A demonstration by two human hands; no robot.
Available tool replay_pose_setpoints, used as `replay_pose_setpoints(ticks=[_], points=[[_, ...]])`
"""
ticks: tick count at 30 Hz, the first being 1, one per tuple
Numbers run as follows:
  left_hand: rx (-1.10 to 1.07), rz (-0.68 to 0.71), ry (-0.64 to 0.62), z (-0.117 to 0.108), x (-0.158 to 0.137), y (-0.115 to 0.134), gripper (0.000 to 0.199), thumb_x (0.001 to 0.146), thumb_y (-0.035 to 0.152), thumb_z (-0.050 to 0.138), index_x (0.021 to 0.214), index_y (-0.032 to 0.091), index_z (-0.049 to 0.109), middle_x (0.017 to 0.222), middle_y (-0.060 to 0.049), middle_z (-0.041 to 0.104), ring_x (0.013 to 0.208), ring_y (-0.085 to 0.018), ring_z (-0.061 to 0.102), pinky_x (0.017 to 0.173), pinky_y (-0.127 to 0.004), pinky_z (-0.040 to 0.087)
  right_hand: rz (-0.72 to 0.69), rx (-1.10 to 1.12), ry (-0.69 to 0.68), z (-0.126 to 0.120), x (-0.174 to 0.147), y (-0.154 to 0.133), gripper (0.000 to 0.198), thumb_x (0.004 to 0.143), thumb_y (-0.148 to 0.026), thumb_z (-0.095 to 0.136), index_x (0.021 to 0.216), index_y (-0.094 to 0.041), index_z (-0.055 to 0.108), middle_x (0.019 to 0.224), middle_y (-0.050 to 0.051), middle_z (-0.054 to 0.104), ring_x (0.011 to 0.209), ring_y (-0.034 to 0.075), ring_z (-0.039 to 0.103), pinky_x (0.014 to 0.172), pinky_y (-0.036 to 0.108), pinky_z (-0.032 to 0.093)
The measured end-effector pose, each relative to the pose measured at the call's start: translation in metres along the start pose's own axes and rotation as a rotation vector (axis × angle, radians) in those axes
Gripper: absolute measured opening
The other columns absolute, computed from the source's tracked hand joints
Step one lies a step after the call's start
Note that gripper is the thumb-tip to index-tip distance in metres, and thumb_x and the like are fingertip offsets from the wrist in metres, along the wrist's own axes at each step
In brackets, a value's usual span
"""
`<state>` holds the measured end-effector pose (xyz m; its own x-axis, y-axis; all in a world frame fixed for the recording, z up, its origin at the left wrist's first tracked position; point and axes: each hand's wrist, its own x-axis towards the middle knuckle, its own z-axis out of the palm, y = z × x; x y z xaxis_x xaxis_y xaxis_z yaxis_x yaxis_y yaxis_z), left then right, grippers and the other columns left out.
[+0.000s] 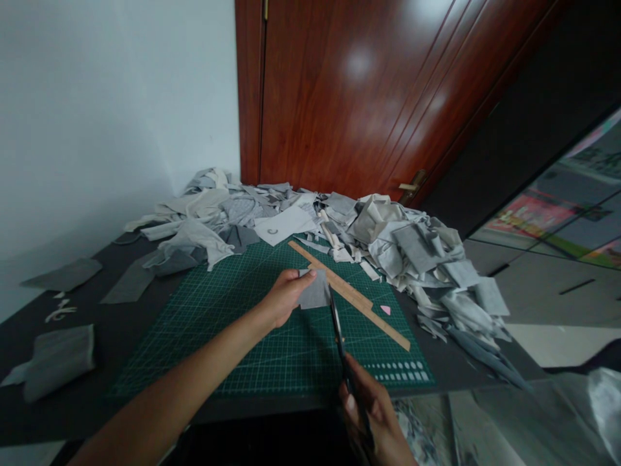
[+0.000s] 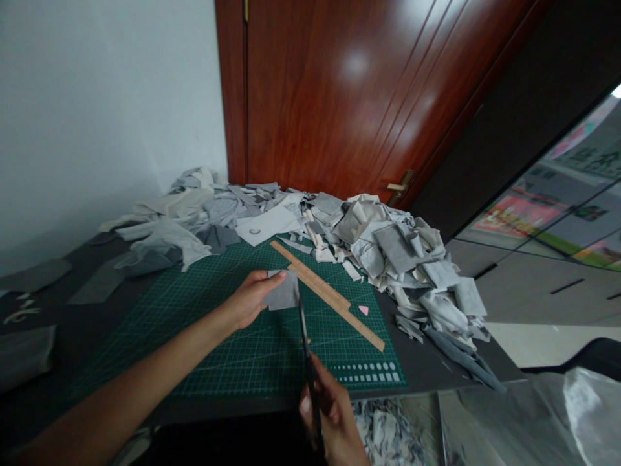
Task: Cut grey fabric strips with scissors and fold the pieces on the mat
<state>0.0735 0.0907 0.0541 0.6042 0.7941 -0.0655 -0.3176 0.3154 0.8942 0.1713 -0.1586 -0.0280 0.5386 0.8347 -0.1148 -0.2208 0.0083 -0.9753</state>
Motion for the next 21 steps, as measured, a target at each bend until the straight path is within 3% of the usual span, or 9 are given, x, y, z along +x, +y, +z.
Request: replay_pose_setpoints(ticks=[5, 12, 15, 21], points=[[0.041, -0.030, 0.012, 0.0010, -0.0014, 0.0011, 0.038, 0.075, 0.049, 0.086, 0.079, 0.013, 0.074, 0.064, -0.003, 0.068, 0.062, -0.016, 0.060, 0.060, -0.026, 0.041, 0.013, -0.045, -0.078, -0.0062, 0.0013, -0.0017, 0.071, 0.075, -0.058, 0.087, 0.138, -0.032, 0.068, 0.117, 0.009, 0.076, 0.104, 0.029, 0.071, 0.088, 0.040, 0.060], [0.074, -0.041, 0.034, -0.0001, -0.0013, -0.0003, 0.038, 0.077, 0.050, 0.083, 0.078, 0.013, 0.073, 0.064, -0.003, 0.066, 0.061, -0.015, 0.058, 0.059, -0.027, 0.039, -0.014, -0.016, 0.005, -0.0020, -0.0009, 0.0013, 0.060, 0.076, -0.057, 0.087, 0.130, -0.034, 0.073, 0.140, 0.008, 0.069, 0.124, 0.029, 0.063, 0.099, 0.038, 0.055], [0.078, -0.039, 0.038, -0.0003, -0.0012, -0.0004, 0.038, 0.077, 0.050, 0.083, 0.077, 0.013, 0.074, 0.064, -0.003, 0.066, 0.060, -0.015, 0.057, 0.059, -0.026, 0.039, 0.014, -0.020, -0.005, -0.0011, -0.0008, 0.0014, 0.068, 0.074, -0.060, 0.087, 0.133, -0.032, 0.071, 0.133, 0.011, 0.072, 0.115, 0.029, 0.067, 0.093, 0.039, 0.058], [0.073, -0.028, 0.027, 0.0014, -0.0021, 0.0011, 0.038, 0.077, 0.051, 0.084, 0.078, 0.013, 0.075, 0.064, -0.004, 0.068, 0.062, -0.016, 0.059, 0.060, -0.027, 0.042, 0.040, -0.051, -0.038, 0.0026, 0.0013, -0.0060, 0.078, 0.069, -0.064, 0.089, 0.136, -0.030, 0.069, 0.099, 0.010, 0.078, 0.086, 0.028, 0.071, 0.070, 0.039, 0.061]])
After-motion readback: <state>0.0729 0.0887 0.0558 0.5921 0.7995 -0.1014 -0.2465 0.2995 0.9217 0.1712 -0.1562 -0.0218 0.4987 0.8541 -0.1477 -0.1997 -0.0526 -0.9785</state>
